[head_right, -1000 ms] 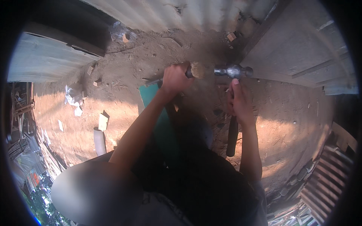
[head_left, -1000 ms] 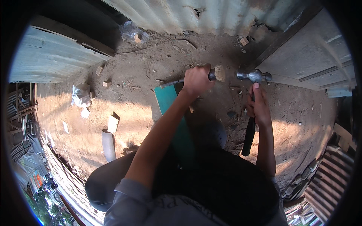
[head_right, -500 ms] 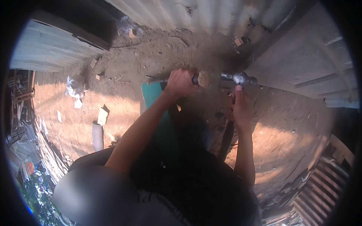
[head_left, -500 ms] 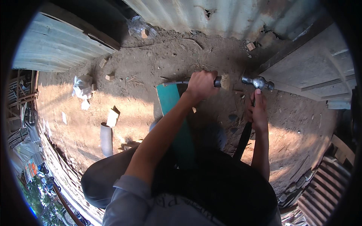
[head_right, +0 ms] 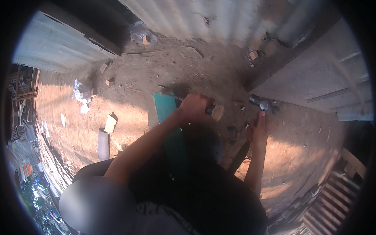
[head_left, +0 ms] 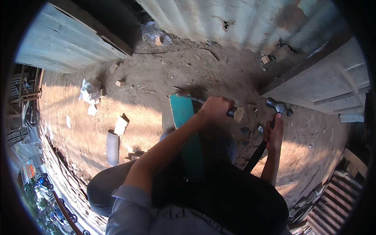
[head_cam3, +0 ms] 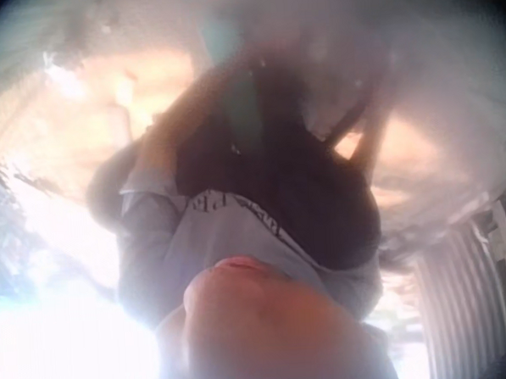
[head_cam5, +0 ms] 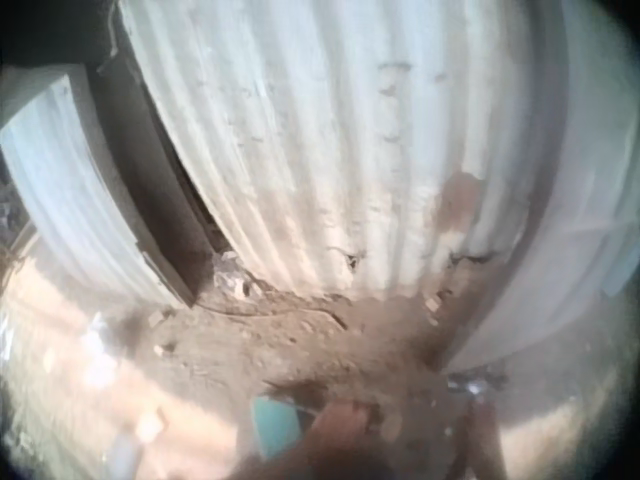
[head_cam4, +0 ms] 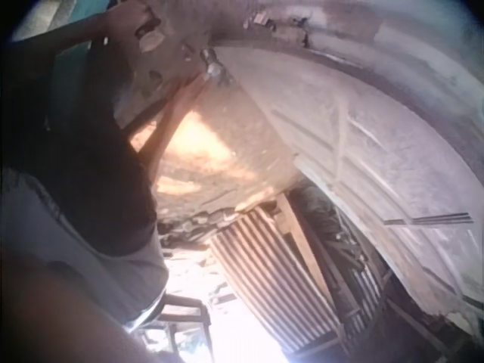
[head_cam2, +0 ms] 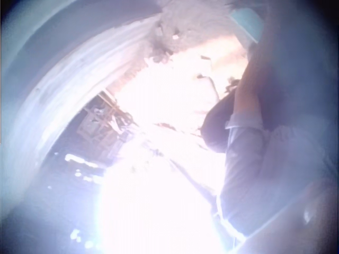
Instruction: The person uses a chisel and hammer to carve a groove into a green-painted wooden plank. They repeatedly position the chisel and strike it with the hammer to remove wood chips.
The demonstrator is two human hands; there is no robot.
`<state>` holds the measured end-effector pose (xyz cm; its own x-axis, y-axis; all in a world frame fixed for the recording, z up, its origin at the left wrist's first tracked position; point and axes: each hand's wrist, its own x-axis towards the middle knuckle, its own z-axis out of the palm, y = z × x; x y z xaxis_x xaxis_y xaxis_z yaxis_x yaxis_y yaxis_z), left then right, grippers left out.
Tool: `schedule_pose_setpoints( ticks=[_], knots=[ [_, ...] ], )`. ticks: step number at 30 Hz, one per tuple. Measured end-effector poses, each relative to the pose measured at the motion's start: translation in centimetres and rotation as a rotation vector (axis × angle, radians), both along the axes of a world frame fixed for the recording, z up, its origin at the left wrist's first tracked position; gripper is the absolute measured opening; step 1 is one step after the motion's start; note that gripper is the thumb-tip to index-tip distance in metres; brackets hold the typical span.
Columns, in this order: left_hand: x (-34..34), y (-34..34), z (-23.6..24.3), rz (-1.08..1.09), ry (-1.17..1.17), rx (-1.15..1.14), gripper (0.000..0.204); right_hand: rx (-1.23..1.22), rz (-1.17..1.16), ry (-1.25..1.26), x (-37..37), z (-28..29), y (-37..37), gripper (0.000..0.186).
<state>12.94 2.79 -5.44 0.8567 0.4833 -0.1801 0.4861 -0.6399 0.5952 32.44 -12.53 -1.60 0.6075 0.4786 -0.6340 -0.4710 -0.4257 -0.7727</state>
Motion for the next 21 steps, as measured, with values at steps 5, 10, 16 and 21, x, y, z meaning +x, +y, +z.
schedule_pose_setpoints(
  ticks=[5,10,16,21],
  knots=[
    [-0.5,0.2,0.9,0.091,-0.056,-0.003,0.024,0.025,0.02,0.044,-0.8,-1.4,0.0,0.036],
    [-0.6,0.2,1.2,0.135,-0.074,0.0,0.023,0.03,0.097,0.026,-1.5,-1.1,0.1,0.036],
    [-0.7,0.6,2.0,0.066,-0.121,-0.038,0.029,0.035,0.079,0.057,-1.5,0.0,0.2,0.036],
    [-1.2,0.4,2.3,0.081,-0.161,-0.003,0.034,0.033,0.054,0.032,-1.7,-0.4,-0.1,0.036]
  ],
)
